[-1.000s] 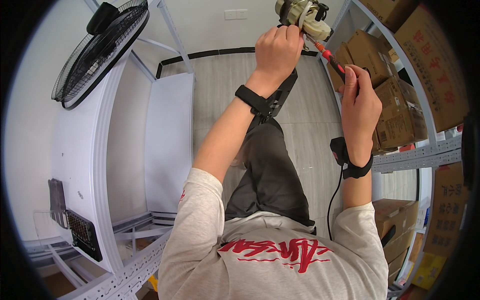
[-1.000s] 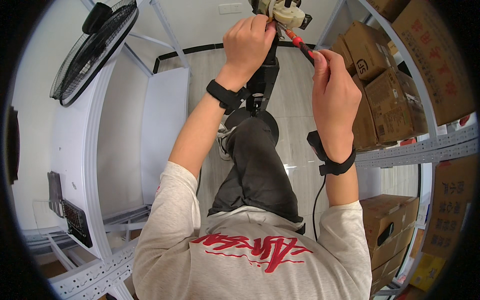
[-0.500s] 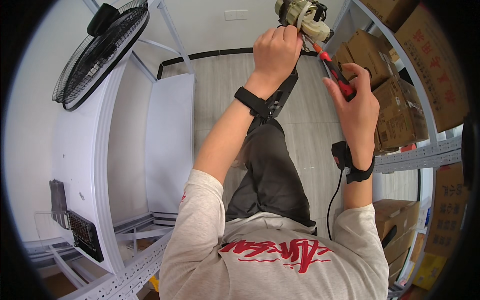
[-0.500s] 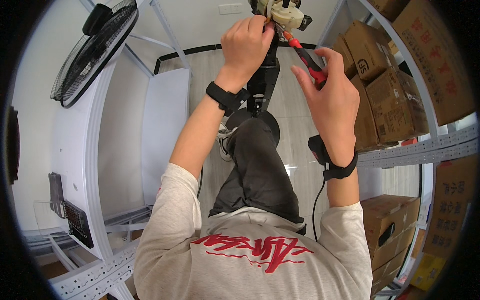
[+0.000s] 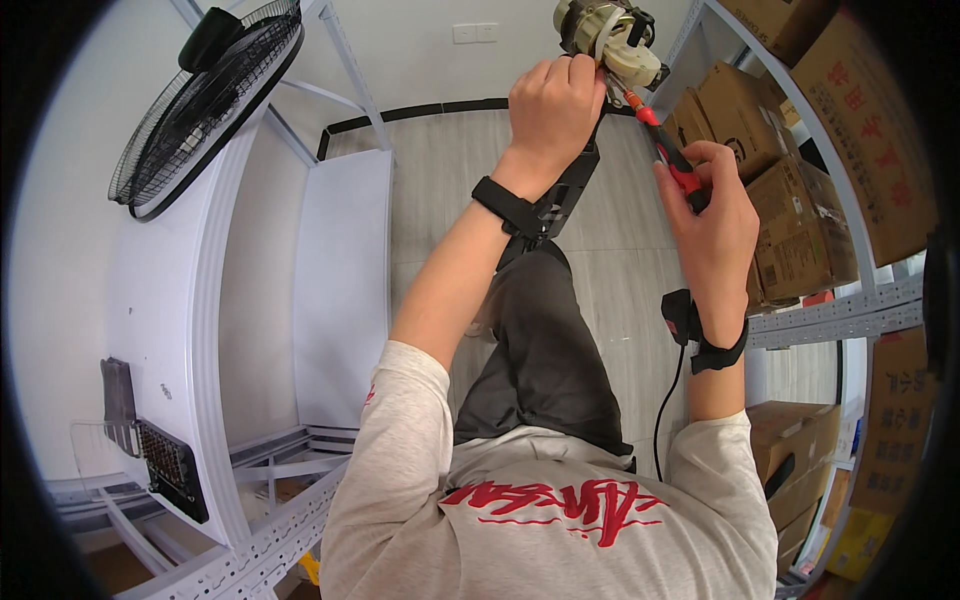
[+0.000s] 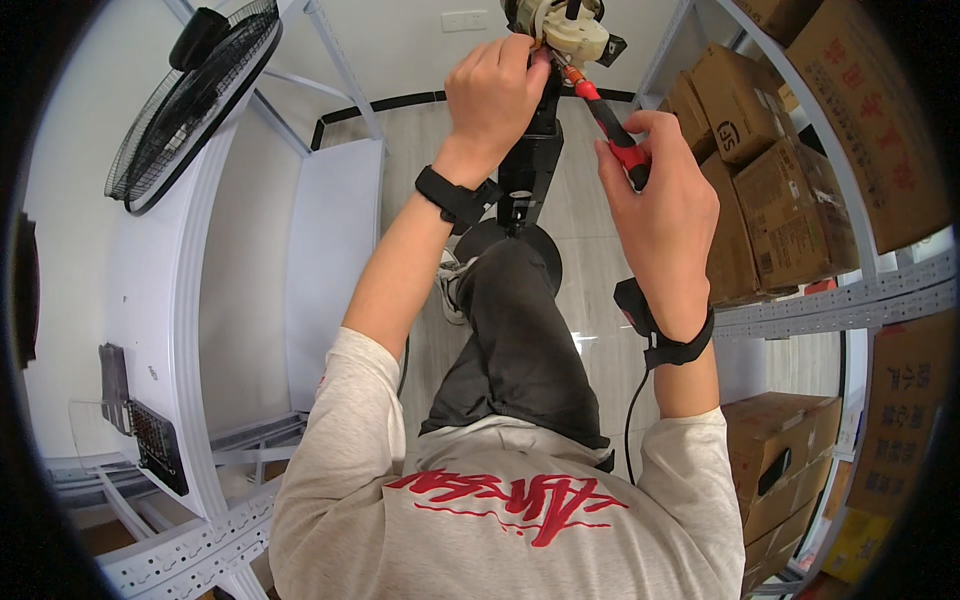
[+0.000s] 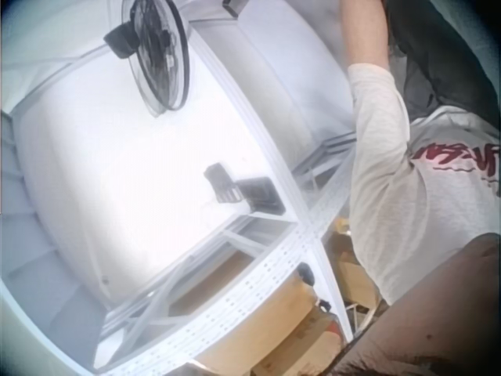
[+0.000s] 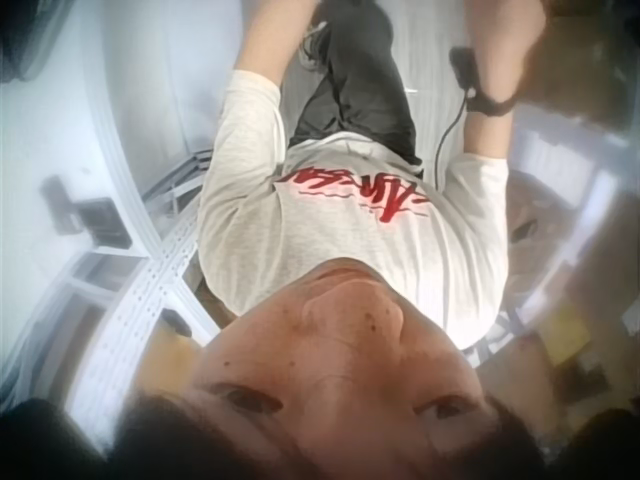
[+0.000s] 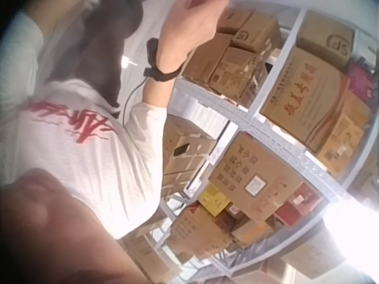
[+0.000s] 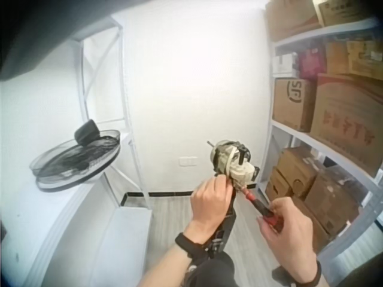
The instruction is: The person uses a screwdriver to tighten screws on a small mechanical component held in a clamp. They repeatedly insert and remove screws, adjust the component, and continue tightening multiple screws throughout the clip.
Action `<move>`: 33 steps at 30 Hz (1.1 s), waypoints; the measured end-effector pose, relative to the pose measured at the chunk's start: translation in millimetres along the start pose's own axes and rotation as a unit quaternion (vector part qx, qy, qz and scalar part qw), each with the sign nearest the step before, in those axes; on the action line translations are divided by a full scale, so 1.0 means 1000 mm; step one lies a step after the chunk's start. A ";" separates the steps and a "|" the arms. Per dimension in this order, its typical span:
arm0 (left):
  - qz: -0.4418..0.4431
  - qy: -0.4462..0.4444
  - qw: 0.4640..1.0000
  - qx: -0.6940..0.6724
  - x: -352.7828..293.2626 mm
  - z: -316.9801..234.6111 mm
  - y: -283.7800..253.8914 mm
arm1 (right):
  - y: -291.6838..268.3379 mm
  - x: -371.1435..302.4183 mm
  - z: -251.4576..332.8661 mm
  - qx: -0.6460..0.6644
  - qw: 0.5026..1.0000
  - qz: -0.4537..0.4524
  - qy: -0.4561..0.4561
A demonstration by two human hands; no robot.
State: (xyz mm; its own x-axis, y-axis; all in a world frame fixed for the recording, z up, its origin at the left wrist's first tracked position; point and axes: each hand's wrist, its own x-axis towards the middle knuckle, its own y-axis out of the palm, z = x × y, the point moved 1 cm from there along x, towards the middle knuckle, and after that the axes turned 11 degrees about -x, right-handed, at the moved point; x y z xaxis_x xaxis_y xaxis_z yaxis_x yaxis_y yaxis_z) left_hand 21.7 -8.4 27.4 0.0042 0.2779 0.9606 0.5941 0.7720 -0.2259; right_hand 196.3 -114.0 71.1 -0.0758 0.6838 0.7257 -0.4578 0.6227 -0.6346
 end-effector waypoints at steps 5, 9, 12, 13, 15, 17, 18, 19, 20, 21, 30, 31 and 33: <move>-0.010 0.004 1.000 -0.001 0.000 0.002 0.001 | 0.004 -0.002 -0.011 -0.089 0.994 0.054 0.022; -0.012 0.008 1.000 -0.004 0.000 0.001 0.000 | -0.004 -0.001 0.002 -0.007 0.999 0.044 0.020; -0.007 -0.002 1.000 0.001 -0.001 0.000 0.000 | 0.002 -0.003 -0.004 -0.021 0.999 0.008 -0.028; -0.004 -0.007 1.000 0.004 -0.001 0.000 0.001 | 0.005 -0.004 -0.008 -0.043 0.998 -0.012 -0.050; -0.005 -0.006 1.000 0.003 0.000 0.001 0.000 | 0.006 -0.004 -0.012 -0.089 0.994 0.057 -0.007; -0.006 -0.003 1.000 0.002 0.000 0.001 -0.001 | 0.004 -0.004 -0.010 -0.091 0.993 0.069 0.015; -0.006 0.001 1.000 0.000 0.000 0.001 0.000 | 0.001 -0.003 -0.005 -0.070 0.996 0.046 0.015; -0.007 0.004 1.000 -0.001 0.001 0.001 0.000 | 0.000 -0.003 -0.001 -0.049 0.998 0.022 0.015; -0.008 0.004 1.000 -0.002 0.001 0.001 0.000 | 0.000 -0.002 0.002 -0.033 0.999 0.011 0.011; -0.009 0.004 1.000 -0.003 0.000 0.001 0.000 | 0.000 -0.002 0.004 -0.016 1.000 -0.001 0.007; -0.002 -0.005 1.000 0.006 0.001 0.000 -0.001 | 0.003 -0.002 -0.002 -0.042 0.999 0.007 -0.012; 0.000 -0.004 1.000 0.006 0.001 -0.001 -0.002 | 0.001 -0.002 0.002 -0.008 0.999 -0.026 -0.021; -0.003 -0.002 1.000 0.006 0.001 -0.001 -0.001 | 0.005 -0.002 -0.003 0.022 0.998 -0.043 -0.045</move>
State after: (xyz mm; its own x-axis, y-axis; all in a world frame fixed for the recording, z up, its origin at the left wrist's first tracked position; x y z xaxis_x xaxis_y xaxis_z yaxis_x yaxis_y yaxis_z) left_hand 21.9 -9.6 29.0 -0.0024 0.2760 0.9611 0.5845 0.7803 -0.2226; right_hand 196.6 -111.3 65.6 -0.1134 0.5899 0.7994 -0.5036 0.6595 -0.5581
